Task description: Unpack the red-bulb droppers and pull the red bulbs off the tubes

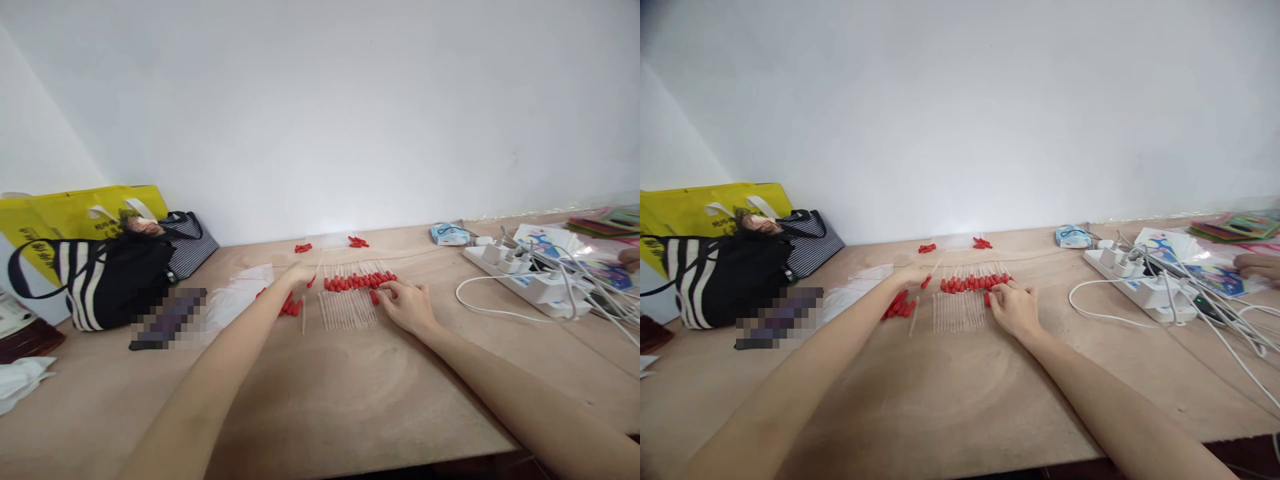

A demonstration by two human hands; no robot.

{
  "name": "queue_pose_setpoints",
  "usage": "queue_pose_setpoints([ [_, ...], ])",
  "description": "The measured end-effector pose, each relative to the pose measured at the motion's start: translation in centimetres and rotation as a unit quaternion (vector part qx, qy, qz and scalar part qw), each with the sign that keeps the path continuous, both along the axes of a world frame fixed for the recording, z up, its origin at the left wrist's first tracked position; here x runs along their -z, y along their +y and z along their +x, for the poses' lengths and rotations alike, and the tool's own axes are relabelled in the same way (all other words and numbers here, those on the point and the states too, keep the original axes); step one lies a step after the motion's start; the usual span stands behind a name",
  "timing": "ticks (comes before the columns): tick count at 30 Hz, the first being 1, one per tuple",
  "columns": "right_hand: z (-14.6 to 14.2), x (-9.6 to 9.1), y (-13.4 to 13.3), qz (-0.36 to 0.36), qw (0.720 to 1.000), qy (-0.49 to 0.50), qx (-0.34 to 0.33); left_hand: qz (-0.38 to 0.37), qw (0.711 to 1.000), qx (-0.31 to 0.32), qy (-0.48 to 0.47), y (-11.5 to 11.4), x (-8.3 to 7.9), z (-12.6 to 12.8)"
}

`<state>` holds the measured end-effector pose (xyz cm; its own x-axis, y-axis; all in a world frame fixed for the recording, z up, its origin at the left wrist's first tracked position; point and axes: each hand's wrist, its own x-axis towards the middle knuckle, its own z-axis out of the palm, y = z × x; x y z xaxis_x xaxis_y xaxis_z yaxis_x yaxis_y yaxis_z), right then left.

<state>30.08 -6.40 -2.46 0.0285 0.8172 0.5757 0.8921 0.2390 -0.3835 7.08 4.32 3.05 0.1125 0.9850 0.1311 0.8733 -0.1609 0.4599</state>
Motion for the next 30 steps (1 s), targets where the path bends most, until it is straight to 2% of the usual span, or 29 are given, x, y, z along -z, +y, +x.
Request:
queue_pose_setpoints([
  [3,-0.1,0.2,0.1,0.030,0.999,0.019,-0.039,0.009,0.999,0.034,0.031,-3.2,-0.6,-1.4],
  [5,-0.4,0.1,-0.1,0.067,0.993,0.028,-0.088,0.050,0.995,0.070,0.042,-5.9,-0.3,-2.2],
  [8,-1.2,-0.3,-0.9,0.117,0.980,0.000,-0.160,0.223,0.952,0.184,0.103,-9.4,1.2,-3.0],
  [11,-2.6,-0.6,-1.8,0.122,0.967,-0.067,-0.214,0.331,0.903,0.255,0.103,-11.3,3.0,-3.3],
  [13,-3.6,-0.5,-2.2,0.115,0.960,-0.095,-0.236,0.363,0.889,0.269,0.077,-11.7,3.9,-3.3],
  [16,-4.8,-0.1,-2.1,0.120,0.953,-0.113,-0.253,0.373,0.883,0.279,0.048,-11.7,4.5,-3.1],
  [22,-5.3,0.5,-1.8,0.139,0.946,-0.121,-0.267,0.376,0.879,0.290,0.049,-11.6,4.3,-3.1],
  [30,-4.7,-0.1,-2.7,0.181,0.929,-0.117,-0.301,0.427,0.842,0.318,0.089,-12.6,3.9,-3.7],
])
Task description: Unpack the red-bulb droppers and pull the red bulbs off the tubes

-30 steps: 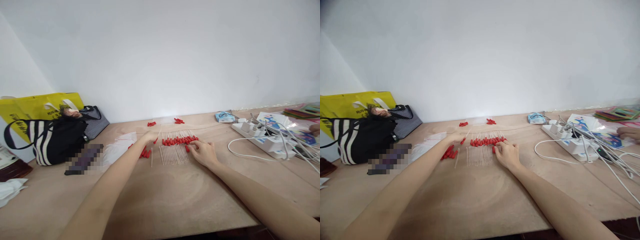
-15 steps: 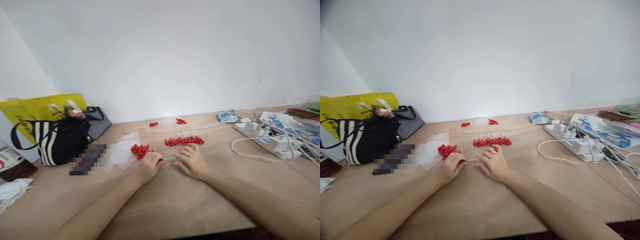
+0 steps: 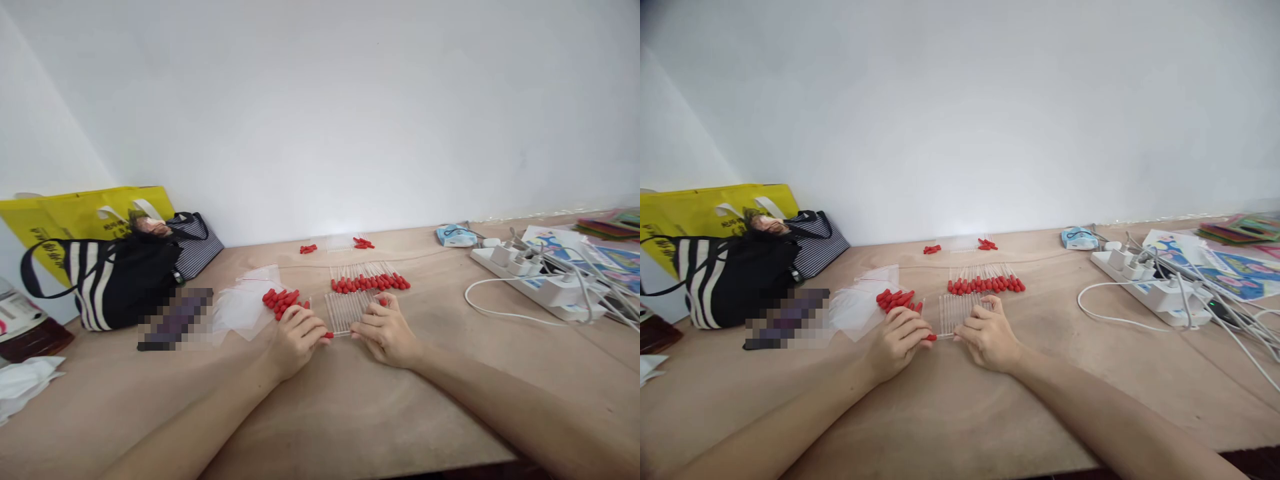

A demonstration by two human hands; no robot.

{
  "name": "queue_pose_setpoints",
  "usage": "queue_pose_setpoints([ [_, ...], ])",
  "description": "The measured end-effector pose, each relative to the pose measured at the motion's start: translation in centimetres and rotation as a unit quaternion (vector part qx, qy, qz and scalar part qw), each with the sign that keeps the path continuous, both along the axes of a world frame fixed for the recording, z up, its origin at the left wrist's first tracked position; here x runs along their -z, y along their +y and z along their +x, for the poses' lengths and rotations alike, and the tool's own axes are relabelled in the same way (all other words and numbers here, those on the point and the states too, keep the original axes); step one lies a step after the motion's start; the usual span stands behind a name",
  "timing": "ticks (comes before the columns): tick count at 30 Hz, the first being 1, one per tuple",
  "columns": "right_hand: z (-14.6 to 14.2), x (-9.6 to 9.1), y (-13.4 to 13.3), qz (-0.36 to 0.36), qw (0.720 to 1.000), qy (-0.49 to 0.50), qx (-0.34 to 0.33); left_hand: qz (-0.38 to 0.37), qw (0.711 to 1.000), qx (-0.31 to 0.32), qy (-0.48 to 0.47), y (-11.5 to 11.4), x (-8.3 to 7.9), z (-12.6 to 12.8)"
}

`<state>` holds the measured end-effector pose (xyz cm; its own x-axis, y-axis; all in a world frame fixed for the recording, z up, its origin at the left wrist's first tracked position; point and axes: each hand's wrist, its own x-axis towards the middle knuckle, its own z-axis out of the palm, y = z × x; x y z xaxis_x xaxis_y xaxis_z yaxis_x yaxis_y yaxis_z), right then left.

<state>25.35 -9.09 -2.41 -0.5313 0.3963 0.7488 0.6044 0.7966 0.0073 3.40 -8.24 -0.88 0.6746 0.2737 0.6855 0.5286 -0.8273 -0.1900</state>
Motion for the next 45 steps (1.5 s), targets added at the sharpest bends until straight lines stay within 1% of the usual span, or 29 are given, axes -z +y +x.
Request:
queue_pose_setpoints([
  [4,0.4,-0.1,-0.3,0.012,1.000,0.007,-0.009,0.022,1.000,0.011,0.011,-0.4,-0.4,0.1],
  [8,0.7,-0.1,-0.5,0.008,1.000,0.010,-0.017,0.032,0.999,0.025,0.020,-0.5,-0.7,0.3],
  [17,0.9,0.2,-0.5,-0.005,1.000,0.013,-0.014,0.017,0.999,0.035,0.011,-0.4,-0.7,0.1],
  [20,1.6,0.3,-0.4,-0.017,0.999,0.035,0.014,0.002,1.000,0.022,-0.012,-0.3,-0.6,-0.5],
  [22,1.9,0.2,-0.2,-0.029,0.997,0.062,0.044,-0.026,0.999,0.000,-0.047,-0.2,-0.7,-1.0],
  [24,1.8,0.2,-0.1,-0.033,0.994,0.087,0.057,-0.058,0.993,-0.031,-0.093,0.2,-0.9,-1.5],
  [26,1.3,0.3,0.1,-0.027,0.992,0.109,0.060,-0.080,0.983,-0.086,-0.144,0.9,-1.2,-2.0],
  [28,0.5,0.2,0.4,-0.016,0.989,0.130,0.070,-0.094,0.964,-0.164,-0.186,2.0,-1.6,-2.9],
  [30,-0.5,0.1,0.7,-0.008,0.986,0.143,0.085,-0.121,0.942,-0.236,-0.205,3.3,-1.9,-4.3],
  [32,-1.7,-0.1,1.2,0.003,0.985,0.141,0.097,-0.182,0.914,-0.292,-0.214,4.5,-1.8,-6.0],
  [34,-3.0,-0.2,2.0,0.019,0.986,0.129,0.107,-0.232,0.884,-0.331,-0.233,5.6,-1.4,-7.6],
  [37,-4.9,-0.2,3.2,0.044,0.989,0.084,0.114,-0.275,0.849,-0.386,-0.235,6.4,-0.8,-9.1],
  [40,-6.3,0.0,3.9,0.033,0.992,0.014,0.120,-0.307,0.826,-0.425,-0.206,6.5,-0.4,-9.4],
  [42,-6.8,0.0,4.0,0.002,0.991,-0.022,0.131,-0.320,0.821,-0.432,-0.190,6.3,-0.4,-9.2],
  [45,-7.0,-0.1,3.6,-0.045,0.987,-0.045,0.146,-0.323,0.823,-0.432,-0.177,6.1,-0.6,-8.8],
])
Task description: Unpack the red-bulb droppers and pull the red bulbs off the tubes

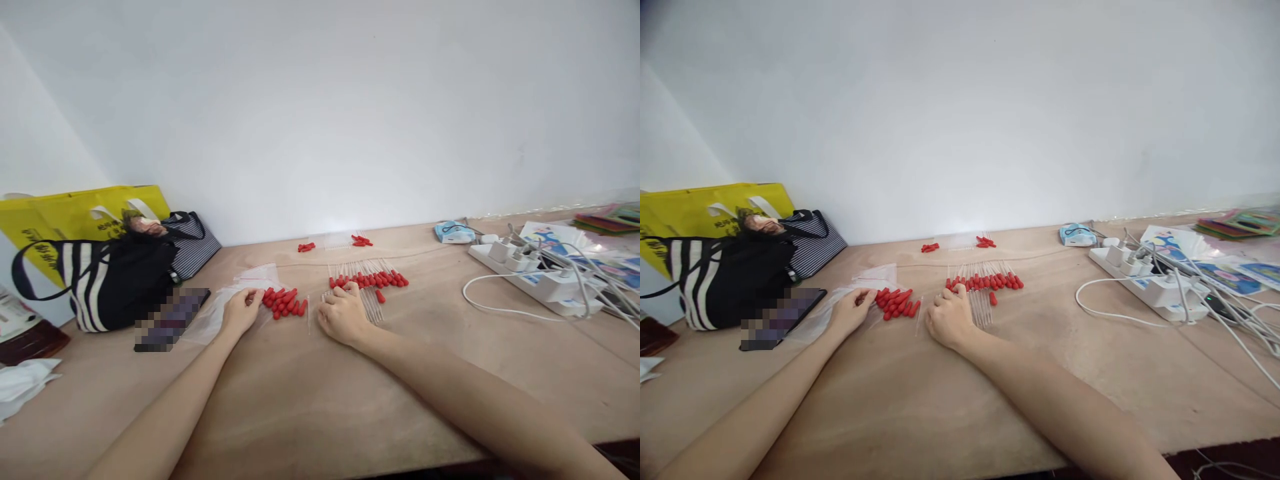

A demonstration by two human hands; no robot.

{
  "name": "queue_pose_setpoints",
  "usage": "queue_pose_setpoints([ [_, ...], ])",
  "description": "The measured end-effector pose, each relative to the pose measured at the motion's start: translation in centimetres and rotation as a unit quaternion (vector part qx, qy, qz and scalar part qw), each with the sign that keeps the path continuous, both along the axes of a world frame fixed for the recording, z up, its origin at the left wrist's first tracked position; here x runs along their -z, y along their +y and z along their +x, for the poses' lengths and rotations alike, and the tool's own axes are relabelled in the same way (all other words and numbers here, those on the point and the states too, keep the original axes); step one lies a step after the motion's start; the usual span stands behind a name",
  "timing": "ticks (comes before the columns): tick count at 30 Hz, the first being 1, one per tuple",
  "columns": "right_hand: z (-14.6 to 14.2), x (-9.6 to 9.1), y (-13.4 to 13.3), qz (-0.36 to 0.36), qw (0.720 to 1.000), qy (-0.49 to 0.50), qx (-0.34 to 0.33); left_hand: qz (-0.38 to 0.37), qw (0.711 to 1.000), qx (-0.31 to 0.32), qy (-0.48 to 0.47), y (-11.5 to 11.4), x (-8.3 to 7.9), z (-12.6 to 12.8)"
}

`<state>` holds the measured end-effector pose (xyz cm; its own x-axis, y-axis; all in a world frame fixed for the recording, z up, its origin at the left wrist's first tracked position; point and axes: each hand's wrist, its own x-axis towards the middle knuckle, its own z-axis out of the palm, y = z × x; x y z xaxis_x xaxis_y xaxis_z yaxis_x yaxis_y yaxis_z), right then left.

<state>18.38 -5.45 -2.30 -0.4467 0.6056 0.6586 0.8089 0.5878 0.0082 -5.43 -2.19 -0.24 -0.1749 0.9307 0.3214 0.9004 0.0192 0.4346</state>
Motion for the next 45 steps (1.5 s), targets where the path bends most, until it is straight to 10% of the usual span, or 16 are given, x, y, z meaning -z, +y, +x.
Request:
queue_pose_setpoints([
  [14,2.0,-0.8,-0.9,-0.032,0.998,0.044,0.023,0.015,0.999,-0.025,0.046,-0.3,-0.9,-0.4],
  [19,7.3,-0.5,-0.9,0.031,0.997,0.069,0.023,0.133,0.977,0.113,0.120,-1.0,-1.9,3.3],
  [27,12.4,0.1,-0.9,0.043,0.989,0.118,0.082,-0.109,0.979,0.108,0.132,3.9,-2.2,12.6],
  [35,11.6,0.1,-1.1,0.019,0.992,0.106,0.069,-0.207,0.968,0.065,0.124,8.1,-1.6,15.8],
  [45,11.5,0.7,-0.8,0.034,0.984,0.164,0.057,-0.018,0.971,0.197,0.137,0.5,-3.0,11.7],
])
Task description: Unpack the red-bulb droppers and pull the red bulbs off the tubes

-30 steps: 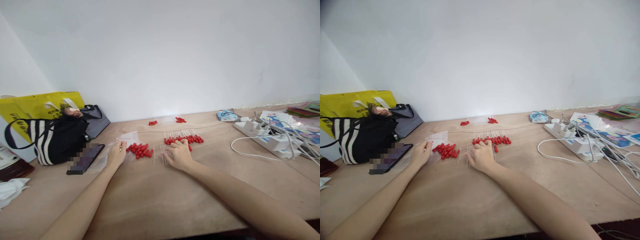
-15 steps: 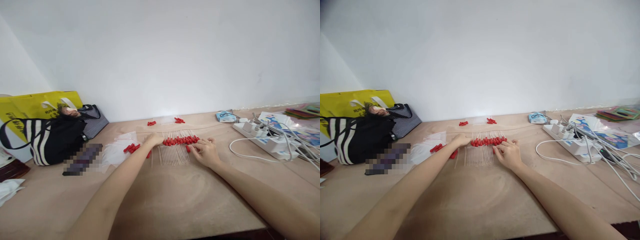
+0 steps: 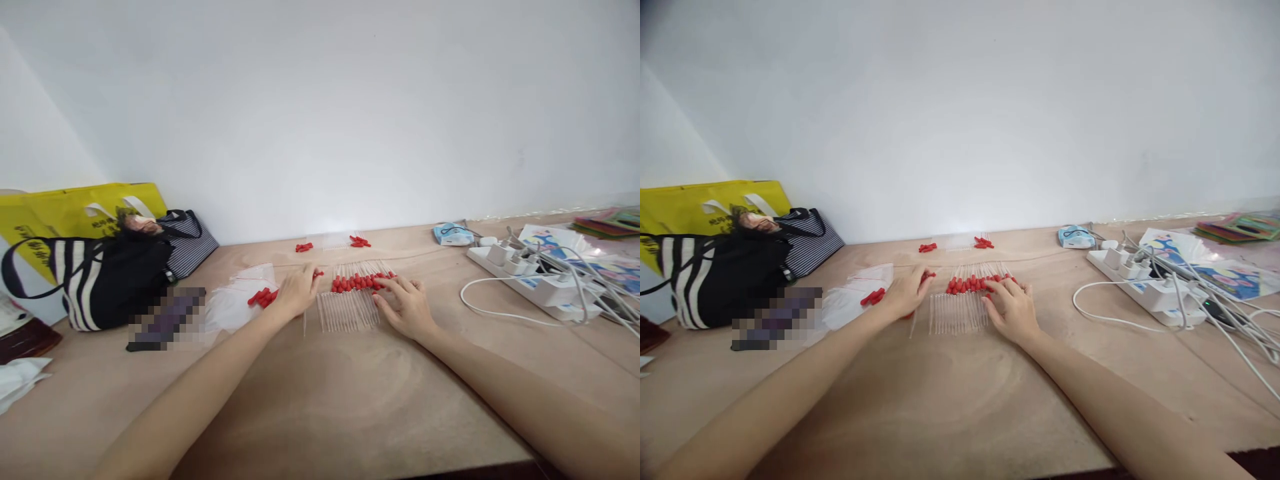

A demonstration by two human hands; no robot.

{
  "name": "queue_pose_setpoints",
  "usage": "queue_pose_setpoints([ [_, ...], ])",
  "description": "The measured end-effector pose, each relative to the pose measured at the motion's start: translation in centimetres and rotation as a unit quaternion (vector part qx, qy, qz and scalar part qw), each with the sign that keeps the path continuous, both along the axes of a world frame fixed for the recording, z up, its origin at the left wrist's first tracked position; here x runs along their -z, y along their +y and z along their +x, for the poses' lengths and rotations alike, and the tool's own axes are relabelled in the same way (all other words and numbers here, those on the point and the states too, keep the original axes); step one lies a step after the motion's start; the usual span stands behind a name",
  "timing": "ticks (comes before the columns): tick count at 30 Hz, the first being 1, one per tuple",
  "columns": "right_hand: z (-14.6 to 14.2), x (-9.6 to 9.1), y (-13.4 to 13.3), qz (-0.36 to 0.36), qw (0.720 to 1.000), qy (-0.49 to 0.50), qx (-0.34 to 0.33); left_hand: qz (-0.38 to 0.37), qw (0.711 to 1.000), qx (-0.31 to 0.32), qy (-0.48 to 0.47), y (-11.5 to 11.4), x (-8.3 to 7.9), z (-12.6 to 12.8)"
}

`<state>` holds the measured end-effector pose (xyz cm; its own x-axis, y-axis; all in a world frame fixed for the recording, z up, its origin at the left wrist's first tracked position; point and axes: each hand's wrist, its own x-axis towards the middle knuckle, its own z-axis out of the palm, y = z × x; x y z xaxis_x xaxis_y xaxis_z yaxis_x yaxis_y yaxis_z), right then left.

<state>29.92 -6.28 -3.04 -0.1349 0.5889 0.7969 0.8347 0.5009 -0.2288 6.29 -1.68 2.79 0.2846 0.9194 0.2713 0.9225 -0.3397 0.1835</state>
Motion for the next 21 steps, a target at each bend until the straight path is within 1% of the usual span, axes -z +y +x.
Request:
queue_pose_setpoints([
  [1,-0.3,0.0,-0.1,0.002,1.000,0.008,-0.002,0.054,0.996,0.065,0.001,-1.2,0.5,-0.6],
  [2,-0.7,-0.1,-0.2,0.002,1.000,0.009,-0.009,0.105,0.988,0.112,-0.003,-2.2,1.1,-1.2],
  [3,-1.2,-0.2,-0.4,0.000,1.000,0.002,-0.023,0.141,0.978,0.157,-0.007,-3.2,1.7,-1.7],
  [4,-1.7,-0.3,-0.6,-0.005,0.999,-0.012,-0.042,0.170,0.966,0.193,-0.012,-3.9,2.3,-2.0],
  [6,-2.8,-0.5,-0.9,-0.010,0.995,-0.051,-0.088,0.219,0.948,0.231,-0.015,-5.0,3.3,-2.3],
  [8,-3.6,-0.5,-1.2,-0.007,0.989,-0.083,-0.123,0.250,0.938,0.240,-0.020,-5.6,3.9,-2.1],
  [10,-4.2,-0.4,-1.2,-0.002,0.985,-0.104,-0.140,0.261,0.934,0.243,-0.028,-5.7,4.0,-1.9],
  [14,-4.4,-0.2,-1.2,-0.002,0.981,-0.129,-0.144,0.248,0.935,0.250,-0.037,-5.7,3.9,-1.5],
  [21,-4.2,-0.4,-1.5,0.027,0.977,-0.132,-0.165,0.244,0.928,0.278,-0.045,-5.4,3.9,-1.7],
])
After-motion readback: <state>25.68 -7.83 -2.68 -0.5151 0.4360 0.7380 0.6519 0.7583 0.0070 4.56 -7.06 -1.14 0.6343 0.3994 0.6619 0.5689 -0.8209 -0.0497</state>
